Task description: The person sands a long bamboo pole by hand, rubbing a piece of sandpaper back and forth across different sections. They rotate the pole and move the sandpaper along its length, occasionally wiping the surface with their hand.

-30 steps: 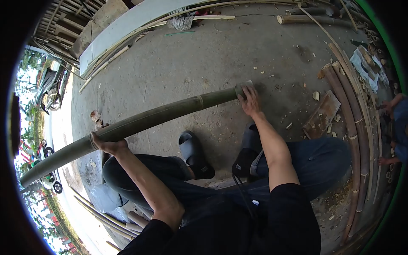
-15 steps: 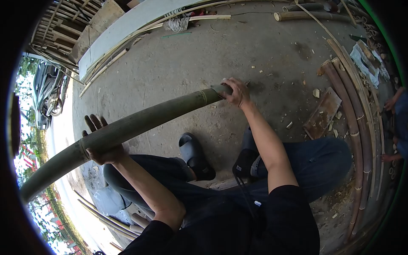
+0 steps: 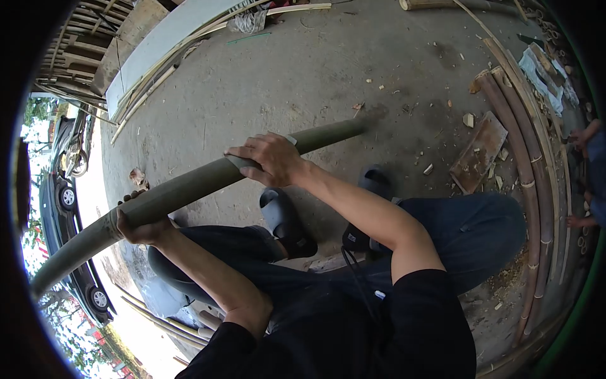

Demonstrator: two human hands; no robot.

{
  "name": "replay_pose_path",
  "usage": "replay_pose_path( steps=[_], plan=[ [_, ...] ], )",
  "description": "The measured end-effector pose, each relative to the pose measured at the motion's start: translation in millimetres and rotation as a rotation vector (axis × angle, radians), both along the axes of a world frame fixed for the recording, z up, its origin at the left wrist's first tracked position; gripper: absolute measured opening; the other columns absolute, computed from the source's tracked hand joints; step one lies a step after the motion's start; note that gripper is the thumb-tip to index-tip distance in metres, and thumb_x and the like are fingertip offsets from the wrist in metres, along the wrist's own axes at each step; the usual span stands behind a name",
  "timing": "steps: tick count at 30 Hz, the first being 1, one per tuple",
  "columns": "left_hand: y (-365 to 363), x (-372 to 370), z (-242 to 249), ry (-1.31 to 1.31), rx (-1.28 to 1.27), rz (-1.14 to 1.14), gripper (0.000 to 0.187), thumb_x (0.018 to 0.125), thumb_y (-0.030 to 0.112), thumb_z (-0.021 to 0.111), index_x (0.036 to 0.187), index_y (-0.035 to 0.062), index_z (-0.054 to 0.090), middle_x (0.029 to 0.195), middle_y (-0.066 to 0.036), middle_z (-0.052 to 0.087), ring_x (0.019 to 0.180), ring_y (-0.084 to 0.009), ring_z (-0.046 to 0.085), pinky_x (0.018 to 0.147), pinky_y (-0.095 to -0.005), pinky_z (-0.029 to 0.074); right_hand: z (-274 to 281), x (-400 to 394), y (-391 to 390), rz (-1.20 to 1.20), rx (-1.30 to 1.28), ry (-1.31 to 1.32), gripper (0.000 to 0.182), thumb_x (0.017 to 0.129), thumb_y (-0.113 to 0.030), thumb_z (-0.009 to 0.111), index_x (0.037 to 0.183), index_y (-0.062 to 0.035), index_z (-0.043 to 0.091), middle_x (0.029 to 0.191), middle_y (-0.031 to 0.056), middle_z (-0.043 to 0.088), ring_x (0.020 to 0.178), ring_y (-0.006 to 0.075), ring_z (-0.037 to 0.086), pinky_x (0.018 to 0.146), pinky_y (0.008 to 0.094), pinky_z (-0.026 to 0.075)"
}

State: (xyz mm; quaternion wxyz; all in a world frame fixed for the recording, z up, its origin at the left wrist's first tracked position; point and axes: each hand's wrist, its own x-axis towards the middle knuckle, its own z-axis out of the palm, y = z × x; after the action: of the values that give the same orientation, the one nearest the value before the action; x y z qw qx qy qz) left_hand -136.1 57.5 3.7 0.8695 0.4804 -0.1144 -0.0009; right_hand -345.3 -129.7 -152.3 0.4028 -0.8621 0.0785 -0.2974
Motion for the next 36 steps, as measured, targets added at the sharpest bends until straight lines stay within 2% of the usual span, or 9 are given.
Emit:
replay_pose_path(
  steps=[7, 12, 15, 18, 21, 25, 30, 32, 36],
  plan=[
    [-7, 1, 2, -0.011, -0.003, -0.017, 0.046, 0.077, 0.033, 0.064, 0.111, 0.0028, 0.056, 0.095, -0.014, 0.061, 0.089, -0.0286, 0.063, 0.086, -0.0423, 0.051, -91, -53, -60, -0.413, -0.08, 0.023, 0.061, 0.095, -0.06, 0.039, 0.116, -0.0103, 0.069, 0.104, 0.0122, 0.072, 0.097, 0.0328, 0.067, 0.092, 0.0453, 0.048],
    [-6, -4, 1, -0.102, -0.082, -0.119, 0.049, 0.076, 0.033, 0.062, 0.114, 0.0021, 0.055, 0.098, -0.016, 0.06, 0.09, -0.0296, 0.061, 0.088, -0.0439, 0.049, -200, -140, -125, -0.659, -0.067, 0.155, 0.052, 0.098, -0.046, 0.038, 0.113, -0.0072, 0.069, 0.111, 0.0127, 0.071, 0.114, 0.0324, 0.063, 0.098, 0.0452, 0.044],
    [-4, -7, 2, -0.138, -0.101, -0.157, 0.052, 0.076, 0.034, 0.062, 0.115, 0.0015, 0.055, 0.099, -0.016, 0.059, 0.09, -0.0299, 0.061, 0.089, -0.0445, 0.049, -196, -128, -114, -0.564, -0.123, 0.17, 0.049, 0.098, -0.041, 0.038, 0.111, -0.0067, 0.07, 0.113, 0.013, 0.071, 0.113, 0.0325, 0.063, 0.098, 0.0434, 0.046],
    [-8, -5, 2, -0.128, -0.086, -0.135, 0.052, 0.075, 0.035, 0.062, 0.115, 0.0014, 0.055, 0.099, -0.016, 0.059, 0.091, -0.0298, 0.06, 0.089, -0.0448, 0.049, -75, -51, -67, -0.305, 0.104, 0.112, 0.054, 0.096, -0.046, 0.037, 0.105, -0.0056, 0.072, 0.096, 0.0141, 0.073, 0.091, 0.0323, 0.07, 0.086, 0.0423, 0.052],
    [-6, -2, -2, -0.1, -0.05, -0.098, 0.052, 0.075, 0.036, 0.063, 0.113, 0.0018, 0.055, 0.098, -0.015, 0.059, 0.091, -0.0295, 0.061, 0.089, -0.0445, 0.049, -1, -3, -11, -0.23, -0.096, -0.081, 0.05, 0.096, -0.049, 0.045, 0.112, -0.0093, 0.072, 0.099, 0.0121, 0.074, 0.089, 0.0319, 0.07, 0.078, 0.0412, 0.054],
    [-3, 2, -7, -0.031, -0.009, -0.027, 0.048, 0.075, 0.036, 0.063, 0.109, 0.0022, 0.056, 0.095, -0.013, 0.06, 0.089, -0.0283, 0.062, 0.088, -0.0427, 0.05, -49, -17, -27, -0.361, -0.127, -0.133, 0.059, 0.102, -0.058, 0.038, 0.114, -0.0107, 0.072, 0.099, 0.0101, 0.074, 0.092, 0.032, 0.07, 0.086, 0.0431, 0.052],
    [9, 16, -23, 0.048, 0.007, 0.03, 0.041, 0.076, 0.033, 0.063, 0.102, 0.0025, 0.06, 0.091, -0.012, 0.064, 0.086, -0.0272, 0.064, 0.085, -0.042, 0.05, -175, -96, -94, -0.68, 0.005, 0.068, 0.053, 0.108, -0.045, 0.032, 0.118, -0.0142, 0.073, 0.12, 0.0098, 0.07, 0.114, 0.0331, 0.062, 0.101, 0.0458, 0.044],
    [8, 18, -23, 0.042, -0.01, 0.016, 0.041, 0.076, 0.034, 0.064, 0.103, 0.0025, 0.061, 0.091, -0.012, 0.065, 0.086, -0.0273, 0.065, 0.084, -0.0411, 0.051, -173, -98, -89, -0.857, -0.066, 0.127, 0.05, 0.107, -0.042, 0.034, 0.118, -0.0138, 0.074, 0.126, 0.012, 0.067, 0.122, 0.0351, 0.056, 0.107, 0.0486, 0.038],
    [3, 12, -16, 0.058, 0.004, 0.012, 0.041, 0.075, 0.033, 0.064, 0.104, 0.003, 0.06, 0.091, -0.013, 0.064, 0.087, -0.028, 0.065, 0.084, -0.0398, 0.052, -58, -26, -26, -0.385, -0.059, -0.042, 0.041, 0.104, -0.036, 0.043, 0.128, -0.0139, 0.068, 0.128, 0.0106, 0.065, 0.126, 0.0333, 0.055, 0.109, 0.0472, 0.038]
  ],
)
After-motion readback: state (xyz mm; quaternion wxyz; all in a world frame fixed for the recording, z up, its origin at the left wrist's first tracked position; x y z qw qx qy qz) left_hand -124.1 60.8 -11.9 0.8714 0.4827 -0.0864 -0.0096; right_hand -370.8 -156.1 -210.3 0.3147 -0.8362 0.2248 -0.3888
